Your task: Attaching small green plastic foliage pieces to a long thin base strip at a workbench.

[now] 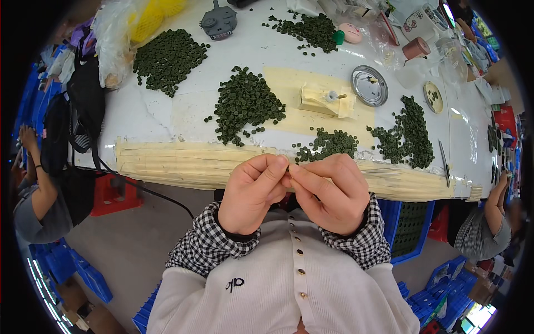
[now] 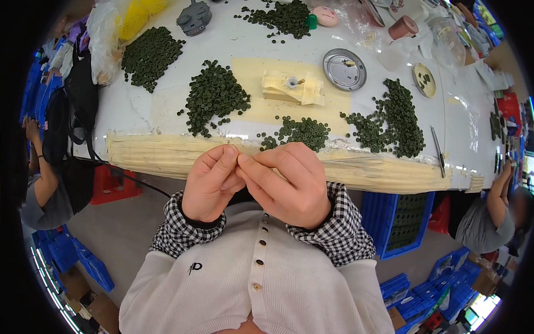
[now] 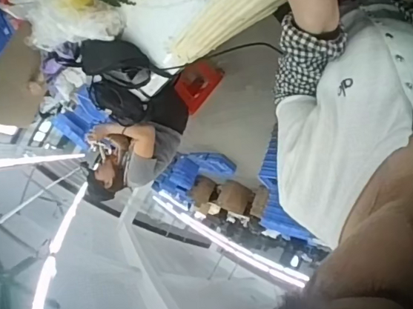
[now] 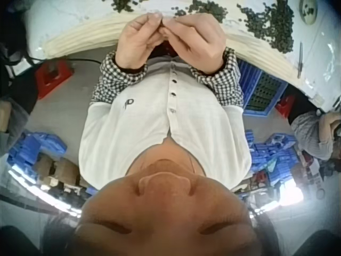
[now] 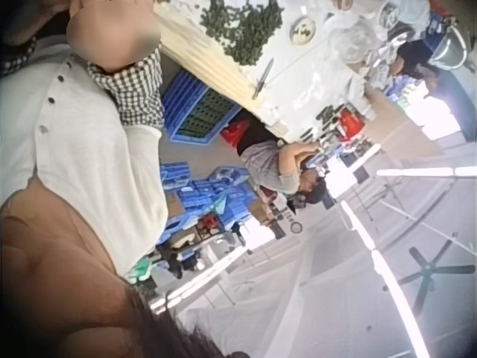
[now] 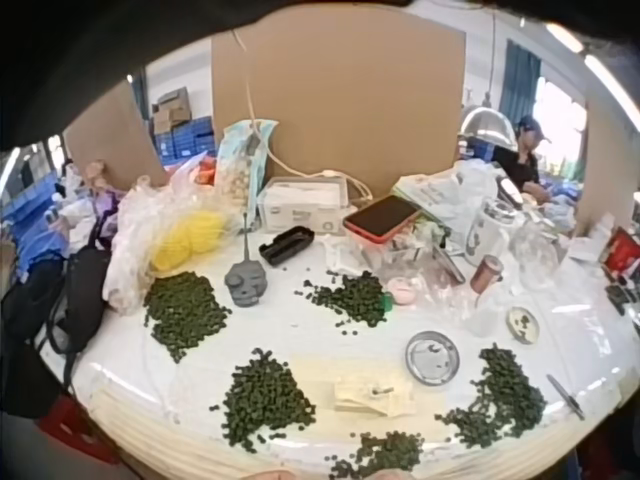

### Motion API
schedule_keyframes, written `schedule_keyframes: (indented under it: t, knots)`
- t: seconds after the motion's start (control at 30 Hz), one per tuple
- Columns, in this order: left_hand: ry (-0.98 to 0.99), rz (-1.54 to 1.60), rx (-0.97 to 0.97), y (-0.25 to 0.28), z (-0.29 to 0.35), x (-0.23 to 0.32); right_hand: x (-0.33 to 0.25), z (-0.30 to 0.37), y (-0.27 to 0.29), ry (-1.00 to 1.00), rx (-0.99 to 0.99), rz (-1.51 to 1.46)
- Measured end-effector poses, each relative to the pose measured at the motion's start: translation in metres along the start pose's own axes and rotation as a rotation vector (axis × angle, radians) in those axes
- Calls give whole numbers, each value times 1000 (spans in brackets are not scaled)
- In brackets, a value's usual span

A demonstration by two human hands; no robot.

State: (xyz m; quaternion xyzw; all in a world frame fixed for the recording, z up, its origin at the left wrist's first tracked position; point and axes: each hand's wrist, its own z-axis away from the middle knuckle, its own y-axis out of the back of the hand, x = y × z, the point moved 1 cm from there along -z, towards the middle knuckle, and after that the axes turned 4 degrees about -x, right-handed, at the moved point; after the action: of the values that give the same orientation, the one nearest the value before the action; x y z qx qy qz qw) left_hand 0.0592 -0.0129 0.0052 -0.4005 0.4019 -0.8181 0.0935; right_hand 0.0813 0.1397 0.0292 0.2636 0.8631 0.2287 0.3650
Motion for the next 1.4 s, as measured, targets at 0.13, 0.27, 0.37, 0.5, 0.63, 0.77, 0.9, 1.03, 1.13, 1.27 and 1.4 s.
schedule_keyframes:
  t: [0.13, 0.27, 0.37, 0.5, 0.63, 0.77, 0.9, 1.03, 1.13, 1.27, 1.4]
  knots:
    - [13, -42, -33, 0, 2, 1, 2, 3, 4, -224, -24, -251]
    - [27, -56, -58, 3, 1, -1, 4, 2, 6, -317, -51, -358]
    - [-18, -56, -22, -3, 0, -1, 2, 2, 5, -248, -18, -243]
    - [-59, -146, -6, 2, 1, -1, 2, 0, 4, -169, 3, -111]
    - [-54, -249, 8, -3, 5, 7, 3, 0, 7, -186, -1, -117]
    - [-62, -288, -29, -1, 6, 9, 3, 0, 9, -214, -35, -198]
    - [-94, -341, -25, 0, 5, 8, 5, 0, 9, -244, -55, -276]
    - [-115, -363, -6, 1, 5, 7, 4, -1, 8, -297, -75, -338]
    - [-134, -385, 18, -1, 5, 6, 5, 1, 7, -345, -80, -402]
    - [-240, -495, 39, -1, 5, 2, 9, 4, 5, -435, -98, -523]
    - [-271, -534, 34, 0, 4, 0, 7, 6, 3, -521, -95, -576]
